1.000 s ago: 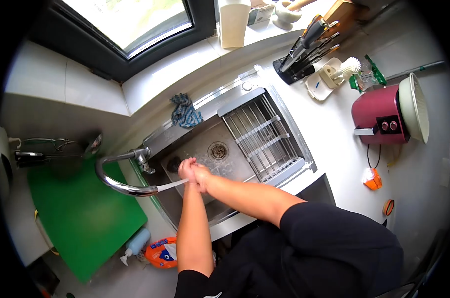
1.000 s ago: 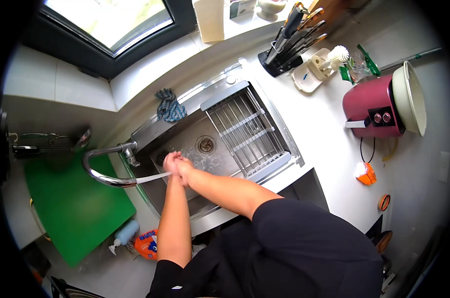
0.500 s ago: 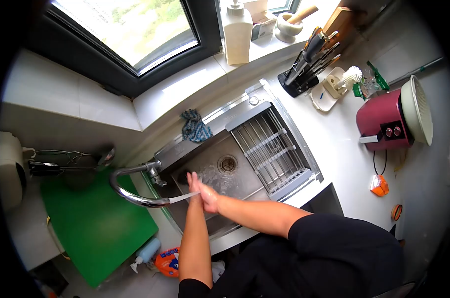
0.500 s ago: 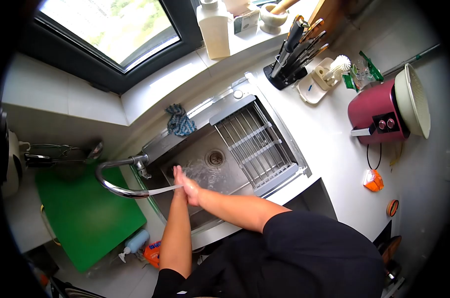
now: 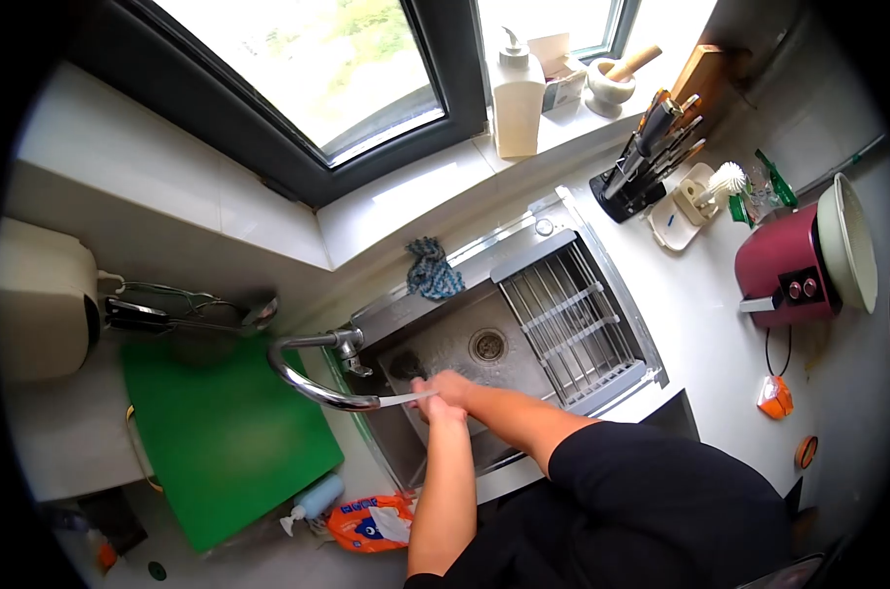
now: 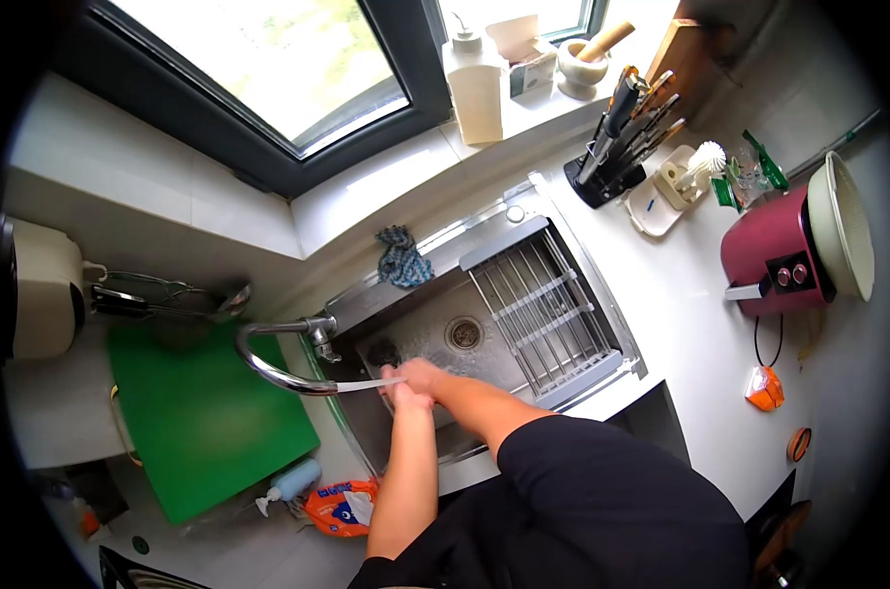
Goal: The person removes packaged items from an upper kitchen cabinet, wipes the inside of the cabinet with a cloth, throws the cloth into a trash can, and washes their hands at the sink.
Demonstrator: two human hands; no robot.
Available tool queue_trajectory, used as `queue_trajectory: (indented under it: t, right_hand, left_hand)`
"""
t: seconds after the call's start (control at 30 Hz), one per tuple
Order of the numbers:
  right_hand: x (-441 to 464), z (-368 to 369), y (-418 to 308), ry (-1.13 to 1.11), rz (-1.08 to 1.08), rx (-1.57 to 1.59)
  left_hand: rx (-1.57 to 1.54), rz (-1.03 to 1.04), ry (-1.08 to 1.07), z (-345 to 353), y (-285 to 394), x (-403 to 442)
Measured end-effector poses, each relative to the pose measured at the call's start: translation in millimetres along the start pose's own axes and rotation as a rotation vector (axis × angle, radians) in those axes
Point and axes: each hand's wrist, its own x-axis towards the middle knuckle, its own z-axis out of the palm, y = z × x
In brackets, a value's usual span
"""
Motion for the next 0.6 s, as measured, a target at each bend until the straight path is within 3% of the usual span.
queue_trajectory:
  t: [0.07, 0.13, 0.2, 0.37, 0.47, 0.5, 0.53, 0.6]
  right_hand:
    - [4.2, 8.2, 6.2, 0.037, 0.164, 0.171]
    - [8.2, 19.2, 16.7, 0.08, 0.332, 0.469]
    - [9.1, 25.8, 23.0, 0.047, 0.397, 0.754]
    - [-6.0, 7.4, -3.7, -0.504, 0.832, 1.979]
    - [-8.4, -29.8, -48.2, -0.532, 0.962, 1.65]
    - [2.2, -29.3, -47.5, -0.388, 1.222, 1.568]
    - [4.4, -18.0, -38.2, -0.4, 1.225, 1.572]
    - [7.7, 9.9, -16.2, -0.216, 0.918, 1.457]
  left_hand:
    - [0.13, -0.031, 0.069, -5.4, -7.8, 19.6]
    - [0.083, -0.1, -0.201, -6.7, -15.0, 42.6]
    - [0.073, -0.108, -0.235, -0.2, -10.2, 44.0]
    - [0.313, -0.083, -0.432, 6.7, 2.4, 47.5]
    - [0.49, -0.265, -0.64, 0.0, 21.8, 32.6]
    - [0.519, -0.323, -0.707, -1.7, 23.7, 25.9]
    - [0.537, -0.341, -0.757, -4.5, 23.1, 20.8]
    - [0.591, -0.214, -0.798, -7.2, 20.8, 13.4]
